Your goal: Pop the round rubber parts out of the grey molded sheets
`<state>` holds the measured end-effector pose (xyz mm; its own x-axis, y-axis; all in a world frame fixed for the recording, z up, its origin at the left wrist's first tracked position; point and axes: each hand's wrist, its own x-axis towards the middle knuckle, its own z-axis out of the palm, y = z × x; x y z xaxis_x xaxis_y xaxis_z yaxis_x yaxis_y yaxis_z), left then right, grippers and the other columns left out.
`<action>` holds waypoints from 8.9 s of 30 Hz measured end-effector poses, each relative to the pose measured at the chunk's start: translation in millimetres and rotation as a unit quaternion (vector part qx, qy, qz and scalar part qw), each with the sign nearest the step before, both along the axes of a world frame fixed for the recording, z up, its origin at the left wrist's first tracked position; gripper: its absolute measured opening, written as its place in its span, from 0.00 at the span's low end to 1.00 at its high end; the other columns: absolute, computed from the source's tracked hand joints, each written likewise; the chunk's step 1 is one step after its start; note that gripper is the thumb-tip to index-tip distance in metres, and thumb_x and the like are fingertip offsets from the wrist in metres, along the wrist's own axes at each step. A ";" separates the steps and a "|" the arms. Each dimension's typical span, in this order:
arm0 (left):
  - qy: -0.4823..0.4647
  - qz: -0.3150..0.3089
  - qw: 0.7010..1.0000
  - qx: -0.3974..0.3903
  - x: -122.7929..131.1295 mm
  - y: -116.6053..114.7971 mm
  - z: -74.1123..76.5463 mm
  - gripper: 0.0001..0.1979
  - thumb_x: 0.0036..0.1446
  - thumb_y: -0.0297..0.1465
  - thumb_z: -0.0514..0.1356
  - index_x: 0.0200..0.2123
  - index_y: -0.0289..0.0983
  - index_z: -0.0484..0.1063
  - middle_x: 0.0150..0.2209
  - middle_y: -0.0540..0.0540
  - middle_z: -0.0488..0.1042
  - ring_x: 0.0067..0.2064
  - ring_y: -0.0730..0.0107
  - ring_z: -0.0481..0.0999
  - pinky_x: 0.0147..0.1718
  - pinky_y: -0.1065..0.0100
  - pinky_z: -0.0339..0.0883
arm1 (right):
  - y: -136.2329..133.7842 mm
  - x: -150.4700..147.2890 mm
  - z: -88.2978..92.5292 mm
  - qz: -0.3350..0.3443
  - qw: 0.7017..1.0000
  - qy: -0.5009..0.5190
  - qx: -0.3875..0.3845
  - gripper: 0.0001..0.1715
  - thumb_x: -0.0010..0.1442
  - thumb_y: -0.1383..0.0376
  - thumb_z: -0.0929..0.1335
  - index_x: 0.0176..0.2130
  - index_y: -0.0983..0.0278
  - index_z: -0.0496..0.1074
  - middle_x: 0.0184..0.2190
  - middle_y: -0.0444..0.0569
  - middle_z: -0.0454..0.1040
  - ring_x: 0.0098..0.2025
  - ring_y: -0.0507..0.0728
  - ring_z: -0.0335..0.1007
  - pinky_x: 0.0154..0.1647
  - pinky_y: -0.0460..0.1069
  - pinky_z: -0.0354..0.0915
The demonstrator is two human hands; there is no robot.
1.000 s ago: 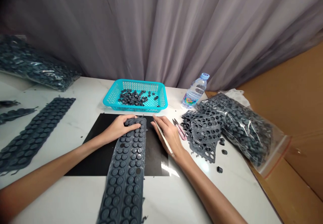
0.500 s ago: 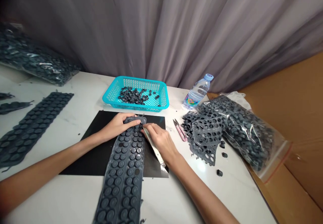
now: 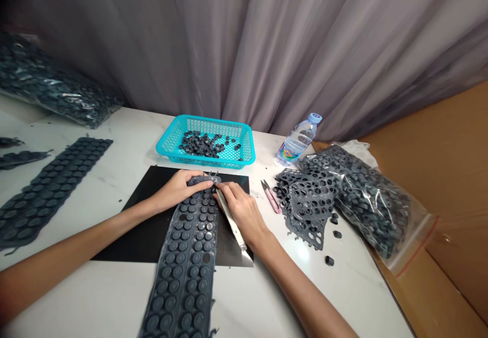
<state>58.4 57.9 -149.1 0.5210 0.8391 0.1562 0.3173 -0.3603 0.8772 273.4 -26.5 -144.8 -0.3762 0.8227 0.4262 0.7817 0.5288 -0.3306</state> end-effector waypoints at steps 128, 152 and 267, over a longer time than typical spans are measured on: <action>0.142 0.015 0.963 0.229 2.9 -25.5 1.1 0.06 0.62 0.30 0.59 0.42 0.40 0.73 0.44 0.48 0.74 0.49 0.60 0.72 0.50 0.56 0.63 | -0.1 8.2 18.5 0.067 0.990 0.052 -0.116 0.12 0.74 0.59 0.63 0.48 0.61 0.72 0.42 0.52 0.76 0.46 0.59 0.74 0.47 0.52 0.71; 0.093 0.008 0.980 0.178 3.6 -21.1 -4.2 0.06 0.59 0.30 0.62 0.41 0.40 0.73 0.42 0.48 0.75 0.47 0.61 0.73 0.49 0.57 0.63 | -2.1 3.5 24.4 0.025 0.992 -0.015 -0.124 0.10 0.74 0.60 0.62 0.47 0.59 0.71 0.42 0.51 0.75 0.46 0.59 0.74 0.45 0.52 0.70; 0.099 -0.014 0.977 0.189 0.2 -19.6 -6.0 0.08 0.58 0.33 0.64 0.42 0.43 0.74 0.48 0.48 0.74 0.53 0.58 0.72 0.55 0.53 0.62 | -9.7 8.2 12.3 0.029 0.991 0.078 -0.106 0.10 0.72 0.59 0.66 0.48 0.59 0.73 0.43 0.51 0.76 0.47 0.59 0.73 0.49 0.55 0.70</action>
<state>58.6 38.3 -155.1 0.5941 0.7265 0.3453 0.4536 -0.6571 0.6020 281.6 -36.2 -132.5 -0.3684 0.8791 0.3025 0.6829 0.4767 -0.5535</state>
